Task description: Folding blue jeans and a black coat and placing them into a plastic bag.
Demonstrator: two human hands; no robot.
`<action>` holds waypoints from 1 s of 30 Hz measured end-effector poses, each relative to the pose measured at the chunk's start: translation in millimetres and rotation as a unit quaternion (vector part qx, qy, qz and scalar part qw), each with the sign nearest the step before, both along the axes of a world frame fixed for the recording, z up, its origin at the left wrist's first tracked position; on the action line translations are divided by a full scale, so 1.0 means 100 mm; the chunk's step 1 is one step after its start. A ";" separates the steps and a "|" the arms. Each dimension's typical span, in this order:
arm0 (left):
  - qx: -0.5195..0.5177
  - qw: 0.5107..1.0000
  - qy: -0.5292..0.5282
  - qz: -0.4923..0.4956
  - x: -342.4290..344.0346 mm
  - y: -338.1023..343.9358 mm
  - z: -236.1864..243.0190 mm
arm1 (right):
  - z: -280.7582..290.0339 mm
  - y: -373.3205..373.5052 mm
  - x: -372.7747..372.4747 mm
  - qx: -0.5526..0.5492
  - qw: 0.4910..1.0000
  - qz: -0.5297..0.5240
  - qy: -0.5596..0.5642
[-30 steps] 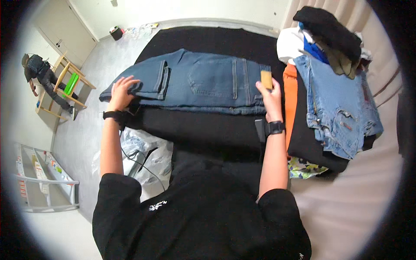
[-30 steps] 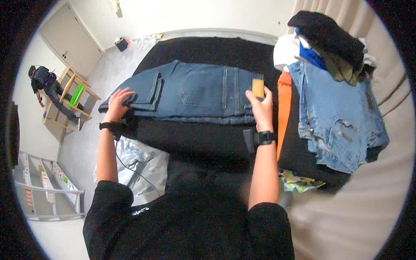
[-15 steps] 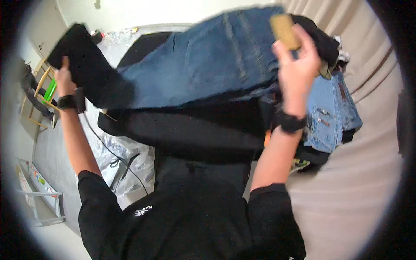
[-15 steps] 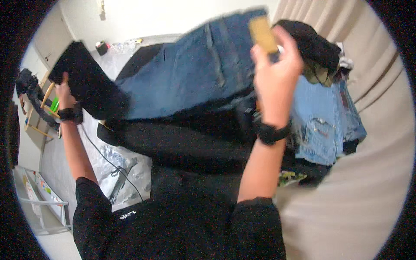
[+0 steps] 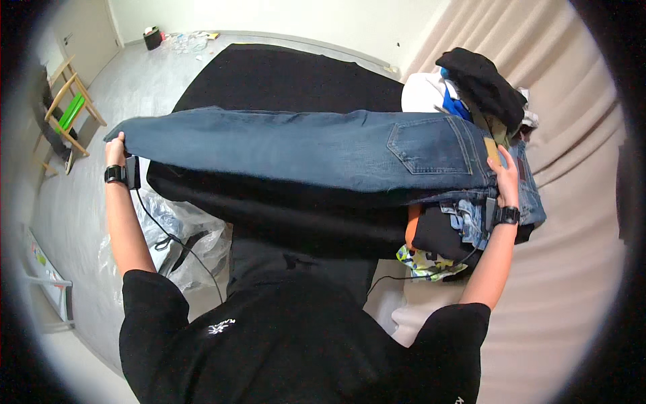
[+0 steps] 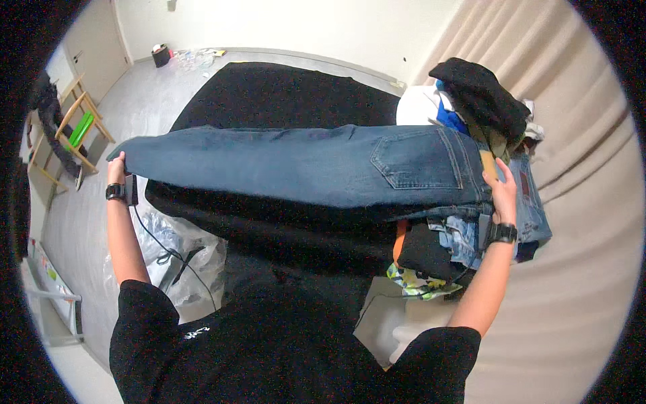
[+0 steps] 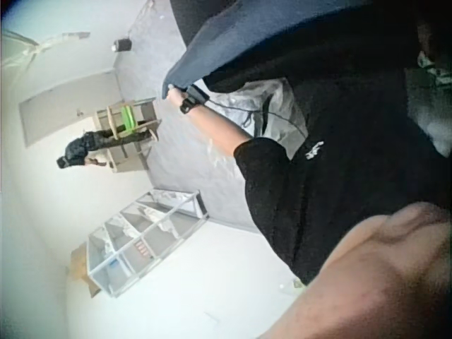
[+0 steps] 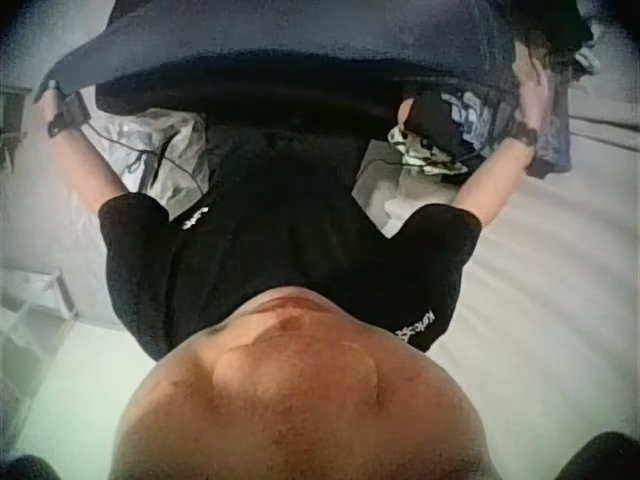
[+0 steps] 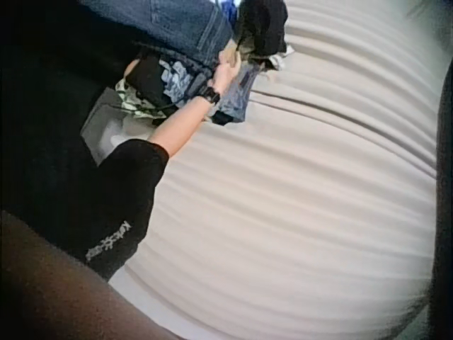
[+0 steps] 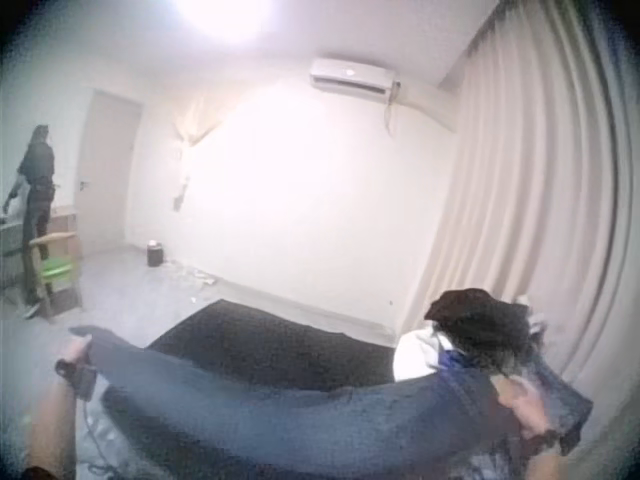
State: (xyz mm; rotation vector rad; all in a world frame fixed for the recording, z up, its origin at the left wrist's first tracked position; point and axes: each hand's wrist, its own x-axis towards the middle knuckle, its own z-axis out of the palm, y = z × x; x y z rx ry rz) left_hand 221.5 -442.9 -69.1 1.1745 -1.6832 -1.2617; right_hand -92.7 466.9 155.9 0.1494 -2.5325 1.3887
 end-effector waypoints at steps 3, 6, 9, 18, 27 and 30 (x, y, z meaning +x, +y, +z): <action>0.025 0.987 0.156 -0.012 -0.21 0.61 0.17 | 0.07 0.05 0.14 -0.008 1.000 0.017 0.019; 0.008 0.977 0.213 -0.021 -0.22 0.81 0.38 | 0.20 -0.03 0.09 -0.004 0.999 0.017 0.051; -0.059 0.972 0.227 -0.033 -0.21 0.98 0.71 | 0.39 -0.13 0.17 -0.006 0.997 0.047 0.067; 0.015 0.987 0.061 -0.148 0.43 0.35 0.22 | 0.16 0.20 0.37 0.136 0.979 0.149 0.025; -0.141 0.940 -0.048 -0.307 0.63 0.84 0.49 | 0.31 0.22 0.76 0.067 0.968 0.191 -0.148; -0.162 0.933 -0.096 -0.307 0.53 0.76 0.51 | 0.31 0.26 0.76 0.067 0.971 0.172 -0.154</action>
